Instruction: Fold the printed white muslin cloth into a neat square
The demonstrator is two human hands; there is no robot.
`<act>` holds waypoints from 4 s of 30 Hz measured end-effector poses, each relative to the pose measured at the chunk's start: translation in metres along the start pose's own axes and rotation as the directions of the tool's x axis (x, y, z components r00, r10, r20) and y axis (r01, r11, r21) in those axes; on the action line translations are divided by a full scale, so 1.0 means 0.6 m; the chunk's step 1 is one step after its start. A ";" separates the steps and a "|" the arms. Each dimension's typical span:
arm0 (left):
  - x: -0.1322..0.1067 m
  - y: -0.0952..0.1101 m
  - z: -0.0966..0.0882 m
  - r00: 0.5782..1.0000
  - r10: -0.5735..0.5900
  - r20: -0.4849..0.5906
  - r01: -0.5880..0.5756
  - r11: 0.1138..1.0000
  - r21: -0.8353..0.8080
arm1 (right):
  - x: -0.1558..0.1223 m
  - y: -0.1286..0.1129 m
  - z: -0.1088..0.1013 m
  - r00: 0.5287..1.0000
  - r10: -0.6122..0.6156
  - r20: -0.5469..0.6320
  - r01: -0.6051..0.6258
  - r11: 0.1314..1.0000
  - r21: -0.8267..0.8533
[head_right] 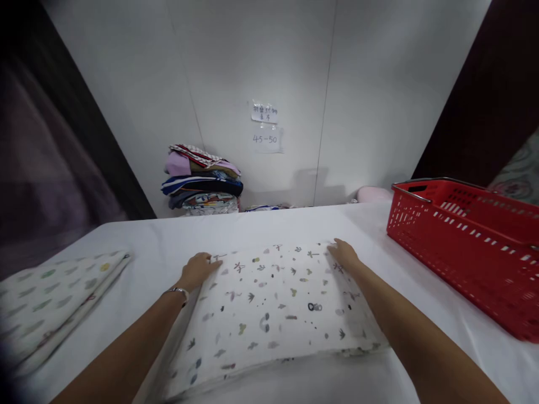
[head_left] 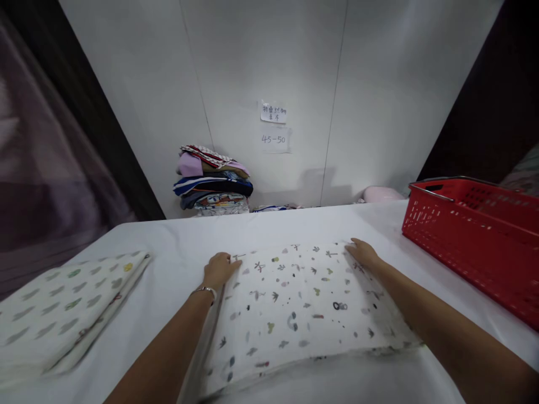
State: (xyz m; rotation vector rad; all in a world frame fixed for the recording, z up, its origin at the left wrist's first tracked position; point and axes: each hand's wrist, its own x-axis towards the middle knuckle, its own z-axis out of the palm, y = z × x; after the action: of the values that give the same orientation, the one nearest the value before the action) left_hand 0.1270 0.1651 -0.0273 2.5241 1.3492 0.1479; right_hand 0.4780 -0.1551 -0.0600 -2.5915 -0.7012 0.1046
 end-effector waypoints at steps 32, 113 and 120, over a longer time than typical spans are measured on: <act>-0.037 0.072 0.064 0.900 0.434 -0.044 -0.424 0.894 0.147 | -0.047 -0.127 0.062 0.774 -0.601 0.199 0.631 0.759 -0.162; -0.206 -0.001 0.037 0.914 0.387 0.123 -0.403 0.902 0.154 | -0.240 0.097 -0.053 0.967 -0.247 0.071 0.229 0.954 0.195; -0.287 0.010 0.040 0.864 0.501 0.048 -0.501 0.849 0.167 | -0.304 0.137 -0.093 0.990 0.114 -0.087 -0.041 0.807 0.589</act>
State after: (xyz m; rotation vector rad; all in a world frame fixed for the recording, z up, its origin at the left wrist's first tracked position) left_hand 0.0408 0.0148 -0.0419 2.9736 0.6891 0.1310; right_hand 0.3681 -0.3309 -0.0546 -2.0037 -0.4267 0.1637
